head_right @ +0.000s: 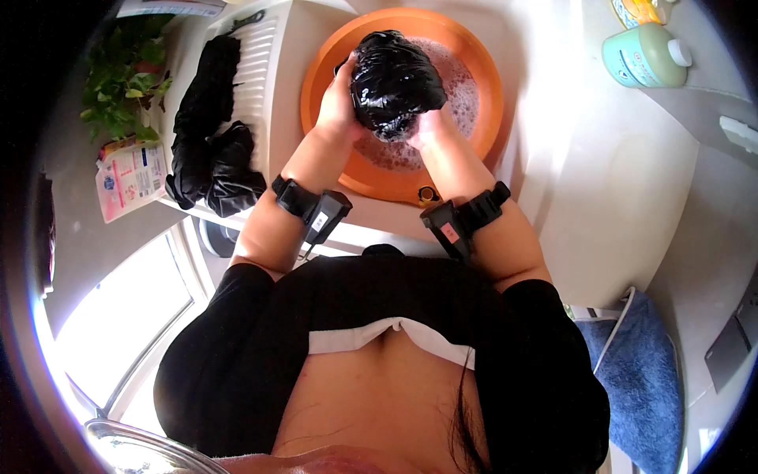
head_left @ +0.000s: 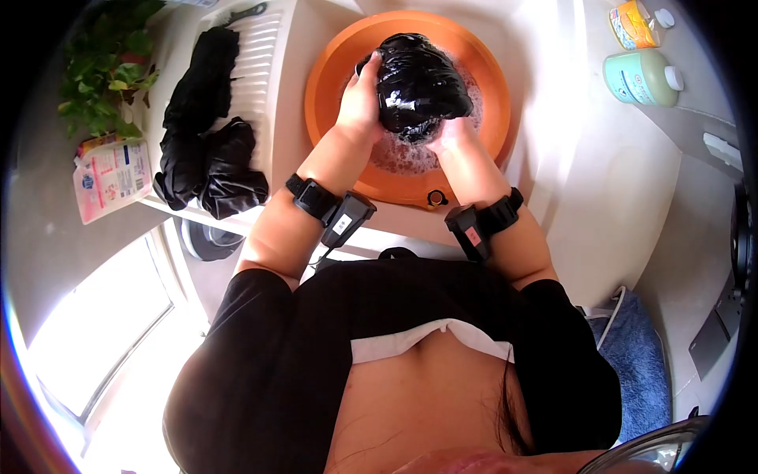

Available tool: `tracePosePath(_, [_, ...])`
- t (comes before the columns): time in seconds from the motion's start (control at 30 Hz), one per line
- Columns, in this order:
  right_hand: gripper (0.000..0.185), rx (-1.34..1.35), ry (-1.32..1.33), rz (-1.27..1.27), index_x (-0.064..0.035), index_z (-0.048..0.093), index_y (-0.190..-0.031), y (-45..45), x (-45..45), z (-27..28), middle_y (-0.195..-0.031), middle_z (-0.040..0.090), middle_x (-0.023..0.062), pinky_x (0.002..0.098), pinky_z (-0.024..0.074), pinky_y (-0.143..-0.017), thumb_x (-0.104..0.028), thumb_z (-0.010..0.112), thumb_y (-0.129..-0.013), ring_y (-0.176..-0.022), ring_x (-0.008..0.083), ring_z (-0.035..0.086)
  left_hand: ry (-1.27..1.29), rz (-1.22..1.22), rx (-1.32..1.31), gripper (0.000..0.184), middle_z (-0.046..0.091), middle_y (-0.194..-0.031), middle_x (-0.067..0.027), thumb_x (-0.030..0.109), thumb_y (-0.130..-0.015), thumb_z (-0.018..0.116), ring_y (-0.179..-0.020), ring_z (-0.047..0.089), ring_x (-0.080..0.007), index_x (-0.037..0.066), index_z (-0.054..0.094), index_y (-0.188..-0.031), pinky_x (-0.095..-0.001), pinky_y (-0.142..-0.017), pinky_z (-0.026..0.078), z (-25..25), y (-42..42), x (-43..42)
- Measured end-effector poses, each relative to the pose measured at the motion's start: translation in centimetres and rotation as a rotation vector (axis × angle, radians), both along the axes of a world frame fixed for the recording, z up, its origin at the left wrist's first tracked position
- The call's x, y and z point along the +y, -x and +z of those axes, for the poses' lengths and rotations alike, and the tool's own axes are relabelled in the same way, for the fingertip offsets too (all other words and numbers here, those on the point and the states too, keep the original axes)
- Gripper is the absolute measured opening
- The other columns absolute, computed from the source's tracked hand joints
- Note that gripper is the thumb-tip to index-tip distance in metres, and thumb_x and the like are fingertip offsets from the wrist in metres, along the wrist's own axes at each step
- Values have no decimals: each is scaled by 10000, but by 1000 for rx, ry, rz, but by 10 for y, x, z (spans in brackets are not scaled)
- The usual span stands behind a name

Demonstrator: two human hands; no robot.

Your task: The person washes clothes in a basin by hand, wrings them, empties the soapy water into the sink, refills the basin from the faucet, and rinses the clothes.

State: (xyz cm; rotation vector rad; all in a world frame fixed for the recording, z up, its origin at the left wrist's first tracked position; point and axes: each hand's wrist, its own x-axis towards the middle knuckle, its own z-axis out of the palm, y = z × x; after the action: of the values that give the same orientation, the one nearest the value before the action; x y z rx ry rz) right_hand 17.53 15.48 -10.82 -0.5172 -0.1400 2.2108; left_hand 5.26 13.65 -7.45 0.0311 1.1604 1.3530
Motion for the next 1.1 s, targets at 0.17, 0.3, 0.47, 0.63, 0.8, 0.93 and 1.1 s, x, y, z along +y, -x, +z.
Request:
tracePosePath(0.17, [373,32,7,72,-41,543,-1165,-4,-3,9,-1096,616,87,352,527,-828,-304,527,-900,-966,201,614,-10,10,-189,459,602,-1100,-138,403,-925,468,-1027,581,-281,42,489,-1207,-436,-912,468,-8,8,-4])
tracePosePath(0.3, [336,-123,-124,97,-12,558,-1139,-3,1,2,-1045,631,72,323,519,-805,-171,612,-849,-927,166,620,-81,-113,-179,785,539,-1244,-134,701,-838,344,-1132,527,-307,67,454,-1288,-468,-972,415,1,6,-17])
tracePosePath(0.47, [370,-145,-149,174,8,548,-1150,-6,-5,4,-1035,628,84,308,514,-800,-47,645,-797,-905,156,614,-66,-188,-190,980,483,-1320,-131,843,-722,266,-1199,480,-312,90,429,-1329,-483,-1007,384,9,9,-28])
tracePosePath(0.63, [337,-59,-136,279,3,561,-1136,-8,-5,15,-1029,632,75,304,512,-803,-100,632,-824,-911,149,612,-171,-113,-363,827,501,-1294,-149,734,-804,368,-1174,497,-330,90,444,-1317,-486,-1001,390,8,12,-36])
tracePosePath(0.8, [309,-173,-111,242,-11,569,-1121,-11,4,26,-1012,636,69,294,519,-773,-128,615,-839,-900,145,612,-134,12,-209,595,556,-1222,-142,517,-876,443,-1100,545,-315,59,490,-1253,-470,-974,414,11,18,-28])
tracePosePath(0.93, [388,-554,-193,235,-47,503,-1212,-8,13,10,-1065,614,53,295,511,-782,-100,596,-839,-923,153,607,-116,110,-82,437,603,-1110,-145,363,-905,502,-1016,582,-298,29,519,-1187,-438,-901,473,7,37,-15])
tracePosePath(1.1, [672,-493,-344,258,-106,278,-1407,-12,9,18,-1301,463,105,396,471,-852,-118,611,-824,-1099,211,532,-199,258,382,405,578,-1092,-151,278,-889,565,-967,592,-282,-27,507,-1150,-404,-849,501,20,53,-6])
